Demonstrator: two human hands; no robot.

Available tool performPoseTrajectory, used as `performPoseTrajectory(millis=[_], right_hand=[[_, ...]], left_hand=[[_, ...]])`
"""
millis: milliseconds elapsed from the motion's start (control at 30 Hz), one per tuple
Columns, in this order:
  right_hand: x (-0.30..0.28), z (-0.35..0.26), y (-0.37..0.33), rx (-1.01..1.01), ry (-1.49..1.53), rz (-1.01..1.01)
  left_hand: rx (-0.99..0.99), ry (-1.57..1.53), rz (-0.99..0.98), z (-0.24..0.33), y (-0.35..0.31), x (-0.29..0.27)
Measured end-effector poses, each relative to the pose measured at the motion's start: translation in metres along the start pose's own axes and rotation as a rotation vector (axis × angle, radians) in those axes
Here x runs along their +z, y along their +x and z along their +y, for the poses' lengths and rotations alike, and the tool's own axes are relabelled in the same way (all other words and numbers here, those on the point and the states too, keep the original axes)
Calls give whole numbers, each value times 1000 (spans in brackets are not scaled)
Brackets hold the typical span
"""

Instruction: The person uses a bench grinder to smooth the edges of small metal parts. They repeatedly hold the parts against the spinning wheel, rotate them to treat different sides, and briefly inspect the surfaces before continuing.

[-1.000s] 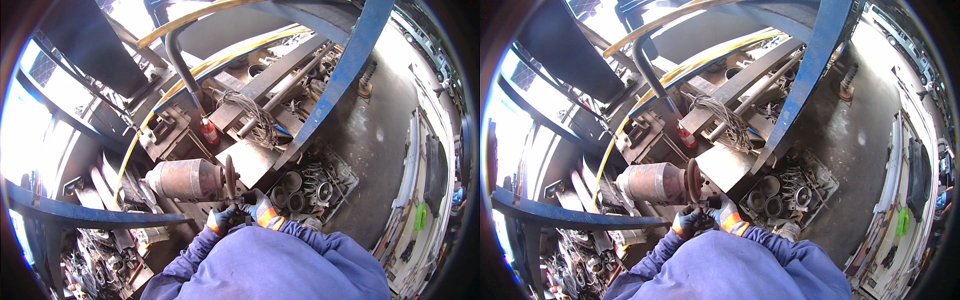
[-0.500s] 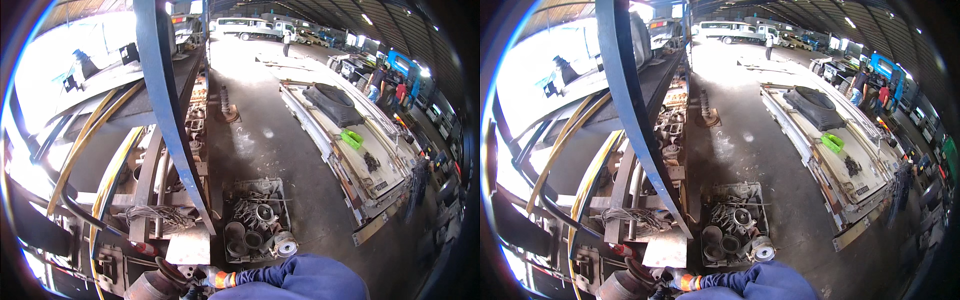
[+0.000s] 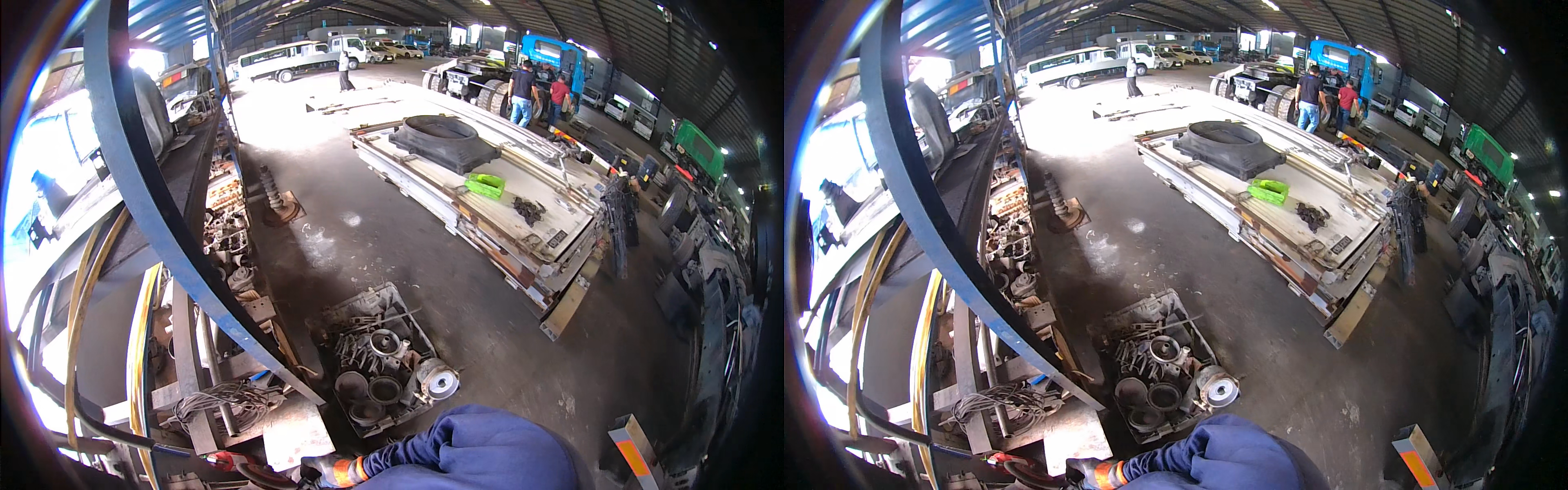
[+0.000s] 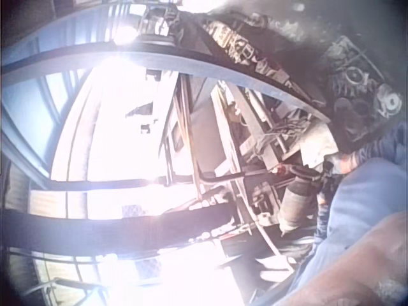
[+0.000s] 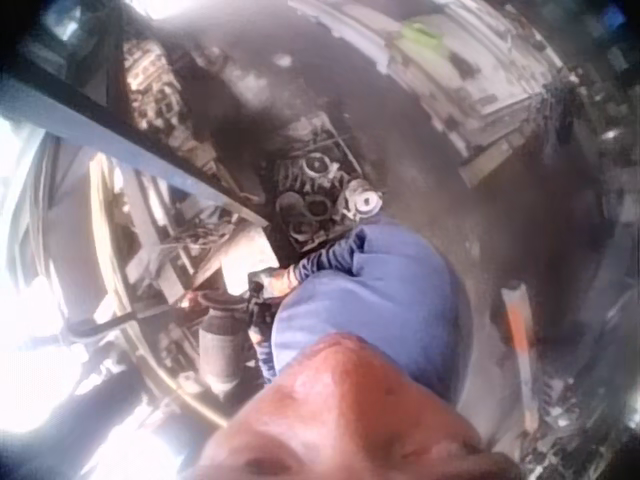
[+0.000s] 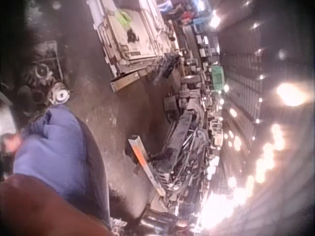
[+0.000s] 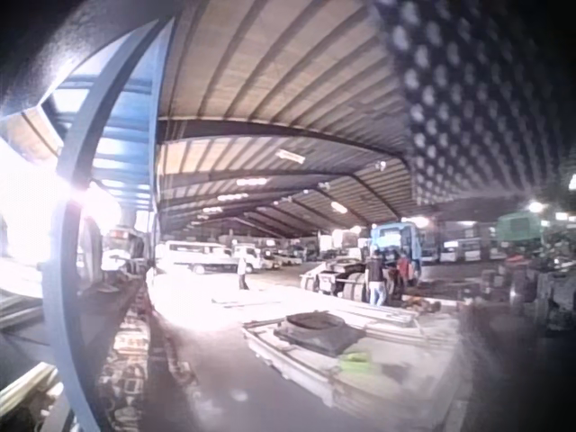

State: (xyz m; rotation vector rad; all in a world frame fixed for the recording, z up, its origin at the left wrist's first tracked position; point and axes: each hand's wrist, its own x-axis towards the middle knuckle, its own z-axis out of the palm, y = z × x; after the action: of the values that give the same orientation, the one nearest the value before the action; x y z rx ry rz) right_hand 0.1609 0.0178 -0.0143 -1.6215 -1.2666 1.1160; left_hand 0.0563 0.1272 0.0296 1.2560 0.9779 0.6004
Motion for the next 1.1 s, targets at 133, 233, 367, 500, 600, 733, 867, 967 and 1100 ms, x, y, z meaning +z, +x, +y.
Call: performPoseTrajectory(millis=[133,233,367,500,600,733,867,967,1100], right_hand=[[-6,-6,-2,39,-13,12],[-6,-10,-2,55,-23,-9],[-10,-24,-10,79,-42,-34],[-28,-52,-18,79,-85,-55],[-20,-37,-7,71,-38,-58],[-4,-7,4,71,-51,-47],[-2,6,6,28,-6,-4],[-24,-15,1,70,-89,-37],[-23,6,12,-5,-58,-68]], left_hand=[[1,18,-21,2,3,-2],[8,26,-9,2,0,-8],[7,36,6,1,-7,-15],[10,38,23,0,-11,-21],[19,43,24,-1,-11,-22],[27,53,36,0,-12,-21],[13,54,50,-4,-17,-15],[-9,48,49,-9,-18,-10],[-17,49,28,-14,-18,-1]])
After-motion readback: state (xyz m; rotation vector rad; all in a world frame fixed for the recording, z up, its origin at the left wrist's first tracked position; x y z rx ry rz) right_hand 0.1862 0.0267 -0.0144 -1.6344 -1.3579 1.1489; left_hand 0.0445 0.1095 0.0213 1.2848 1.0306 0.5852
